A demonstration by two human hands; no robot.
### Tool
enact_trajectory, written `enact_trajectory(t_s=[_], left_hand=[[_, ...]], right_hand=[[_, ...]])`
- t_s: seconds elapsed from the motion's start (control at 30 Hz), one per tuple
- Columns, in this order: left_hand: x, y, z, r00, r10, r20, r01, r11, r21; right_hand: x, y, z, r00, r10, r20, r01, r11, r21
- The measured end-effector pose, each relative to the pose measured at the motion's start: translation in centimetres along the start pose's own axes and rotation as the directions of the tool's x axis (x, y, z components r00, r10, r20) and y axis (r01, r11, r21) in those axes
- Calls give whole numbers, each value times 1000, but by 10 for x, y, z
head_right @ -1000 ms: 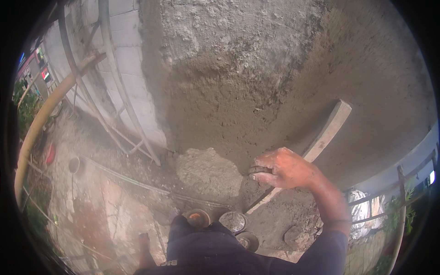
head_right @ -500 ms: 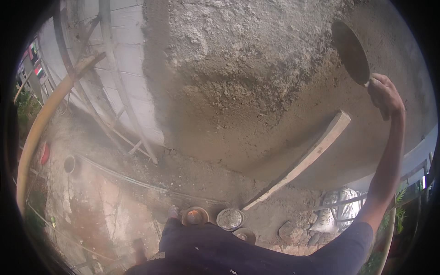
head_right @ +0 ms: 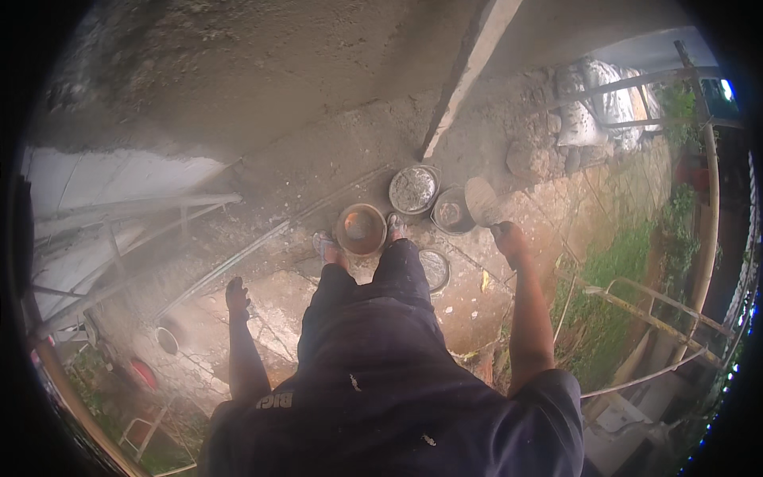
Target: The person scoops wet cement from a bucket using a trowel and applies it to a concrete wall surface. They repeatedly transfer cement and smooth the wall with a wooden straightedge.
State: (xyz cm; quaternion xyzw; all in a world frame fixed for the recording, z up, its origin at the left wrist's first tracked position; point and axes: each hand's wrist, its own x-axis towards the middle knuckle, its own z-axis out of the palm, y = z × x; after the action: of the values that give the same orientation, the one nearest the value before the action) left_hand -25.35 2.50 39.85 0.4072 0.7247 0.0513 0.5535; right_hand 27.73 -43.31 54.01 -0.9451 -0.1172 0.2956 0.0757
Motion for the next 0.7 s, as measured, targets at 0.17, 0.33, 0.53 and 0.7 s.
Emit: enact_trajectory(t_s=[0.17,0.33,0.53,0.7], left_hand=[[7,18,43,1000,31,-4,-30,987,157],[2,-108,111,999,-49,16,41,939,340],[-76,-334,-29,947,-191,260,-199,288,937],[-115,-338,-7,829,-509,-233,537,608,584]], right_hand=[[74,57,169,948,112,299,-186,954,235],[256,78,335,936,186,299,-103,956,-275],[384,69,457,932,148,330,-13,925,-380],[349,137,473,988,-54,141,114,879,-463]])
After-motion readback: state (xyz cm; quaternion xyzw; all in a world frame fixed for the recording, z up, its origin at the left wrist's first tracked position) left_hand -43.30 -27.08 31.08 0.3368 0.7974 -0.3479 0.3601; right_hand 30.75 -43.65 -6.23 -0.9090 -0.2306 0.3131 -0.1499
